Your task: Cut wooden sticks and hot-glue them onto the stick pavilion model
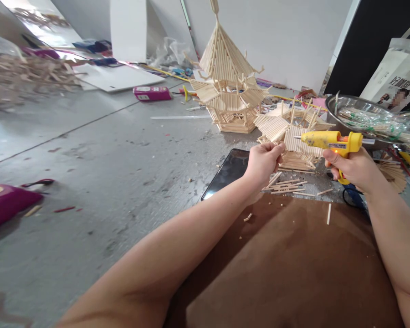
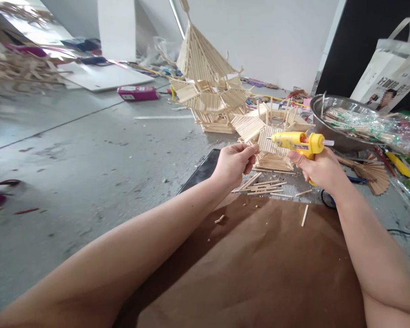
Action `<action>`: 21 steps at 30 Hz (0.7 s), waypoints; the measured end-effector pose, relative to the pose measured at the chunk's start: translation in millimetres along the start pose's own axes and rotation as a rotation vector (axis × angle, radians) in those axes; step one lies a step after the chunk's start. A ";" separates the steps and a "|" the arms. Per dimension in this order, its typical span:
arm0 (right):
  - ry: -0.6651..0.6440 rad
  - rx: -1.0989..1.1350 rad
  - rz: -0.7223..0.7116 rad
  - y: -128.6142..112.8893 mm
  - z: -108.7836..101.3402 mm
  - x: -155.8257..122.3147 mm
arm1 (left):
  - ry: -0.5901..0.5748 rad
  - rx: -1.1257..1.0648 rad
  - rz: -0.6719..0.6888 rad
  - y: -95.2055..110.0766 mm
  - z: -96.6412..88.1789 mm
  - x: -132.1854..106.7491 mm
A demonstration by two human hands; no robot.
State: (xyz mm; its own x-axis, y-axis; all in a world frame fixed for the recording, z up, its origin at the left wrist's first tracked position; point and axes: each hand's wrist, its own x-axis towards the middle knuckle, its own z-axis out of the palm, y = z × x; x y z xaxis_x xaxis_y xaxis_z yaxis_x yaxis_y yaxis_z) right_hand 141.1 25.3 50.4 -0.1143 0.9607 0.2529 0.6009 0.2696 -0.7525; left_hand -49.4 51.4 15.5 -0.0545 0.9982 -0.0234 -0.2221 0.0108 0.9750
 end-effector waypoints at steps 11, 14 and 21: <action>0.031 -0.127 -0.027 -6.4 15.5 -1.0 | -0.034 -0.048 -0.081 3.5 -2.3 2.9; 0.032 -0.187 -0.013 -14.3 18.0 -1.6 | -0.041 -0.057 -0.098 3.7 -2.7 4.1; 0.044 -0.216 -0.061 -20.5 21.3 -1.0 | -0.056 -0.074 -0.108 3.3 -3.7 5.4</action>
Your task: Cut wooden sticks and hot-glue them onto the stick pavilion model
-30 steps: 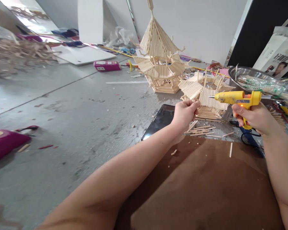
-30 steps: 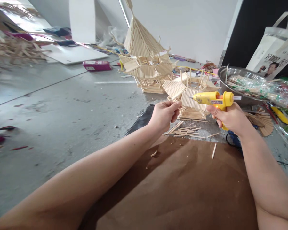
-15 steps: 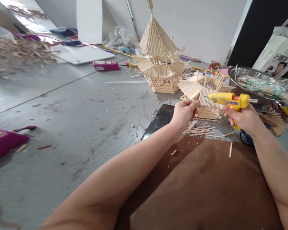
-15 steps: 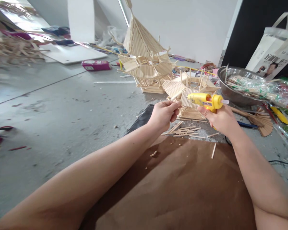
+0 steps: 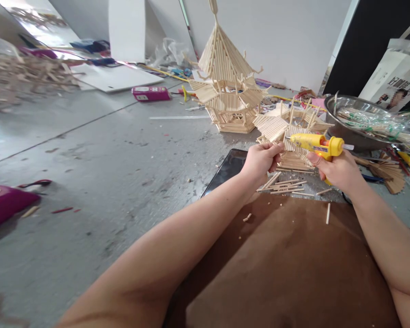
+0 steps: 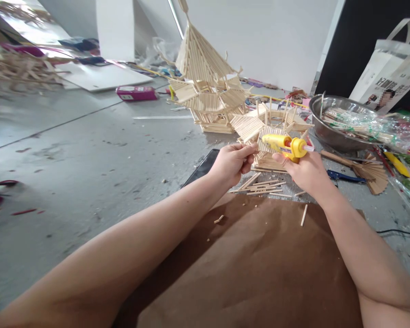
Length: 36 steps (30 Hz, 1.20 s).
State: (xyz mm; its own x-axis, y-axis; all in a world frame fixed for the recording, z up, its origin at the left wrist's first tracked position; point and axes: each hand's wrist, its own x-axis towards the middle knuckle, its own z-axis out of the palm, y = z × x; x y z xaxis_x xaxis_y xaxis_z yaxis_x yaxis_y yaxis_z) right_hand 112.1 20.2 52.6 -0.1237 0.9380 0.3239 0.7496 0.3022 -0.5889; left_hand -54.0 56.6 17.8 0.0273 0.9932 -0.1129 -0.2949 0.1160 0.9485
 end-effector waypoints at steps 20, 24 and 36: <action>0.008 -0.012 0.044 -0.6 0.6 -0.2 | 0.007 0.006 -0.034 4.0 0.9 -1.4; -0.001 -0.001 0.013 1.5 -1.6 -0.5 | 0.012 0.016 -0.032 3.4 0.8 -1.0; -0.075 -0.001 0.048 2.4 -6.5 -1.6 | 0.004 0.009 -0.024 1.5 0.2 -0.6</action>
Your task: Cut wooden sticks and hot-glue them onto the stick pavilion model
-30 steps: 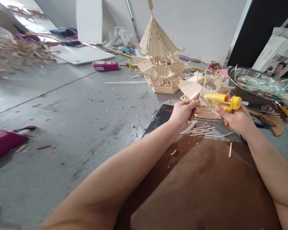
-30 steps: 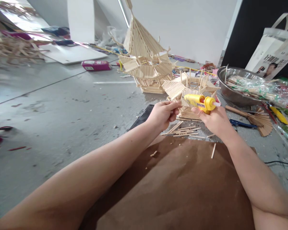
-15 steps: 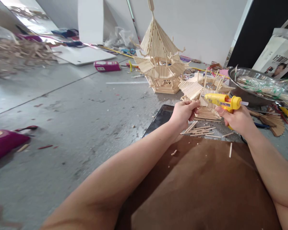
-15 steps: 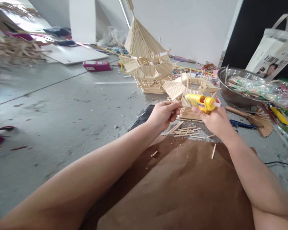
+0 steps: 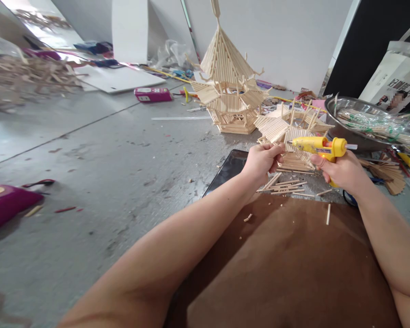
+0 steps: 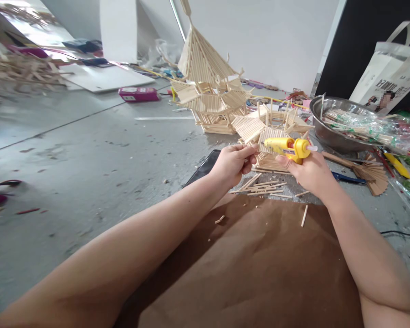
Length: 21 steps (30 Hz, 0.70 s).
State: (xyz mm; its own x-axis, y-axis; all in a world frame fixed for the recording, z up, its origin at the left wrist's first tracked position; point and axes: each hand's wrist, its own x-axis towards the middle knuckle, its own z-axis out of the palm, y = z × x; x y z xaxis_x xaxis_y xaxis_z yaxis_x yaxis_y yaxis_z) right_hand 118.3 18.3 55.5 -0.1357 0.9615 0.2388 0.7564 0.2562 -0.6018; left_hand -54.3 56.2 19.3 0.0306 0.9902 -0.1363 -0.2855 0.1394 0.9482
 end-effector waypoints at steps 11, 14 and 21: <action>0.067 0.141 0.001 19.6 5.5 5.5 | -0.001 -0.003 0.000 0.0 -0.8 0.4; 0.046 0.137 0.004 18.4 7.3 7.9 | 0.000 -0.004 -0.001 -0.1 -0.7 0.6; 0.004 0.098 0.001 10.2 4.1 7.1 | 0.007 0.005 -0.006 1.6 0.5 -1.0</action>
State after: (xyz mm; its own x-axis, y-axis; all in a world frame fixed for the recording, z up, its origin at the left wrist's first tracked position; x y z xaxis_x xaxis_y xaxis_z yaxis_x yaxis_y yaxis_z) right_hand 122.4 28.1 47.9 -0.1322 0.9614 0.2413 0.6900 0.2640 -0.6739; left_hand -54.3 55.4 21.1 0.0254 0.9893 -0.1438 -0.2801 0.1451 0.9489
